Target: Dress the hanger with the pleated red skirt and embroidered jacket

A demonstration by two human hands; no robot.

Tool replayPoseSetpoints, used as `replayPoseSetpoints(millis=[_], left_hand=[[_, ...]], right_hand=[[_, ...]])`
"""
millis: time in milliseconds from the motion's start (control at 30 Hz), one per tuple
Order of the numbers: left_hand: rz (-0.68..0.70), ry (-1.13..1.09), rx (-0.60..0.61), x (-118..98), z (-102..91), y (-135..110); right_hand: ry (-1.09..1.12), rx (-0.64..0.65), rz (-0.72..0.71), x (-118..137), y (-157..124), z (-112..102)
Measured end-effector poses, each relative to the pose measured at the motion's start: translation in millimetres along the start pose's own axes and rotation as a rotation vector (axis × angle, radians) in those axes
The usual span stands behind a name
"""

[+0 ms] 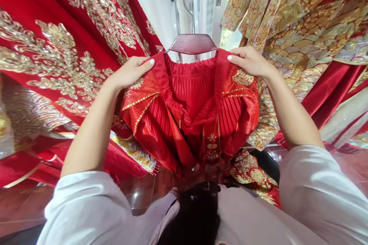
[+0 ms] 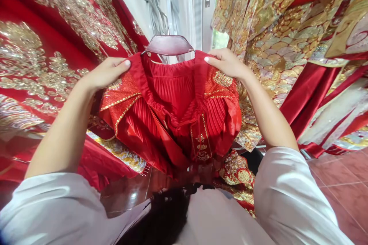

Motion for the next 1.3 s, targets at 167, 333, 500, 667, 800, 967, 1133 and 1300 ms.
replayPoseSetpoints(millis=[167, 333, 500, 667, 800, 967, 1133, 1300], left_hand=[[0.043, 0.107, -0.18, -4.2, 15.3, -15.7], [-0.066, 0.417, -0.519, -25.2, 41.0, -26.7], [-0.038, 0.443, -0.416, -7.5, 36.2, -37.9], [0.013, 0.386, -0.378, 5.5, 31.5, -41.2], [-0.038, 0.474, -0.419, 2.3, 35.9, -38.7], [-0.001, 0.472, -0.404, -1.2, 40.5, -46.0], [0.107, 0.471, -0.318, -11.9, 41.6, -60.4], [0.092, 0.465, -0.087, -20.9, 25.2, -49.4]], right_hand=[[-0.013, 0.008, 0.038, 4.1, 4.7, -1.7], [-0.147, -0.105, 0.098, 9.0, 2.9, -1.2], [-0.549, -0.408, 0.097, 32.6, -59.5, 5.9], [-0.781, -0.412, 0.342, 29.1, -149.3, 30.8], [-0.723, -0.371, 0.454, 14.5, -174.2, 43.3], [-0.729, -0.369, 0.598, 15.2, -179.6, 74.8], [-0.608, -0.255, 0.544, 36.2, -170.2, 102.6], [-0.463, -0.501, 0.485, 60.2, -134.8, 71.1]])
Point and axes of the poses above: each hand's wrist, its own y-axis towards the middle knuckle, its own z-axis out of the palm, x = y × z, the point moved 3 cm from there along y, towards the middle knuckle, and after that the axes turned 15 degrees about -y, right-handed, at the moved point
